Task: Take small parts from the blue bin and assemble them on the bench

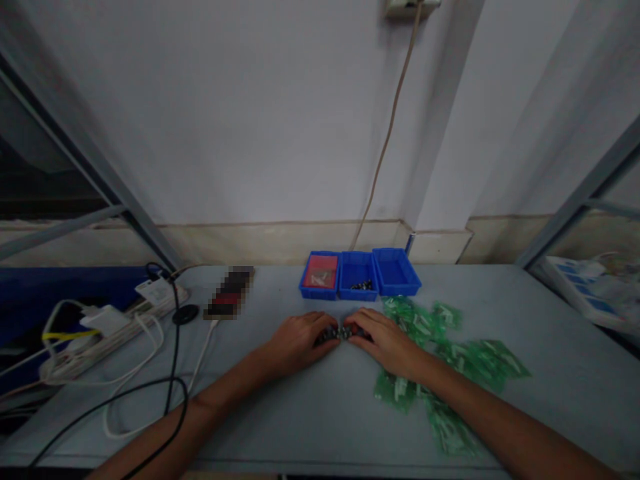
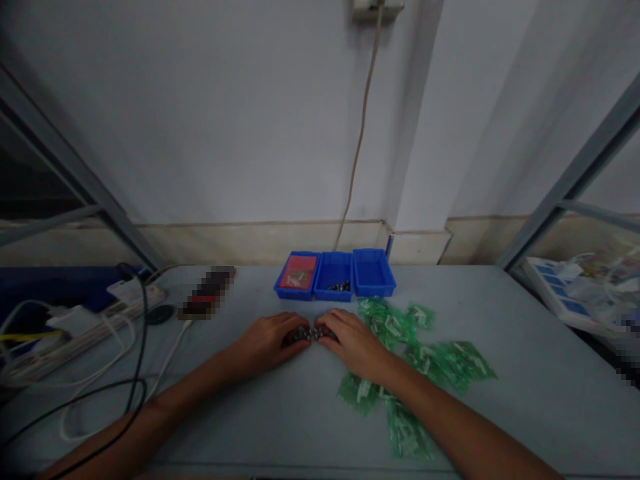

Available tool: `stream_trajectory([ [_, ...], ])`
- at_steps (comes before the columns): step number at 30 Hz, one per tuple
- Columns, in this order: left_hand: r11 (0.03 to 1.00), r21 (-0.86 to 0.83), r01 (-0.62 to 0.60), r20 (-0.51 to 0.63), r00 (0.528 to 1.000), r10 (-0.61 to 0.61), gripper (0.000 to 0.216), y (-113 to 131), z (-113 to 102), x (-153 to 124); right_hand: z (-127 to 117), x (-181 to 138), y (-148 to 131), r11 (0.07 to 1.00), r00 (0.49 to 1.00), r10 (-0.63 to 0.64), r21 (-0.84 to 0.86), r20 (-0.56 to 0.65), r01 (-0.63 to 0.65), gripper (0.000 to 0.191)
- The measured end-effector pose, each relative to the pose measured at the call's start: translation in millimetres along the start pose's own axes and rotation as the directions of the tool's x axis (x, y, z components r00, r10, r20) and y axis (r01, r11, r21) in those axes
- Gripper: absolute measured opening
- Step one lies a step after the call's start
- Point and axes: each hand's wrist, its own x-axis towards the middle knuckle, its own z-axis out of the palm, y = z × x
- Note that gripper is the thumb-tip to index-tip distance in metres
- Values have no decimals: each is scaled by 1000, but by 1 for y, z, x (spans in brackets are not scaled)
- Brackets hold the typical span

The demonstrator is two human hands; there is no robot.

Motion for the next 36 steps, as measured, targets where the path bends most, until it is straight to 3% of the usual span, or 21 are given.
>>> stream_trajectory([
  [5,999,-37,2,-23,1000,-3,14,-1,2,0,3,1,1,1000,1000,-7,4,4,7,8],
  [16,1000,-21,20,16,1000,-20,26,5,-2,1,3,1,-1,1000,1000,9,21,-24,-8,6],
  [20,1000,15,27,11,1000,-27,24,4,0,0,2,1,-2,995,996,35,99,-84,-27,8],
  [23,998,64,3,11,1000,-4,26,3,-1,-1,-2,3,3,974,980,125,209,-157,-91,5],
  [27,978,209,-19,36,999,12,27,3,-7,-4,-12,7,10,867,943,265,477,-201,-142,15],
  [30,955,295,-34,76,997,12,30,2,-10,-6,-20,9,8,695,909,389,695,-149,-184,30],
  [36,935,348,-72,85,995,45,30,-1,-8,-5,-23,9,1,447,856,514,871,-63,-203,46],
])
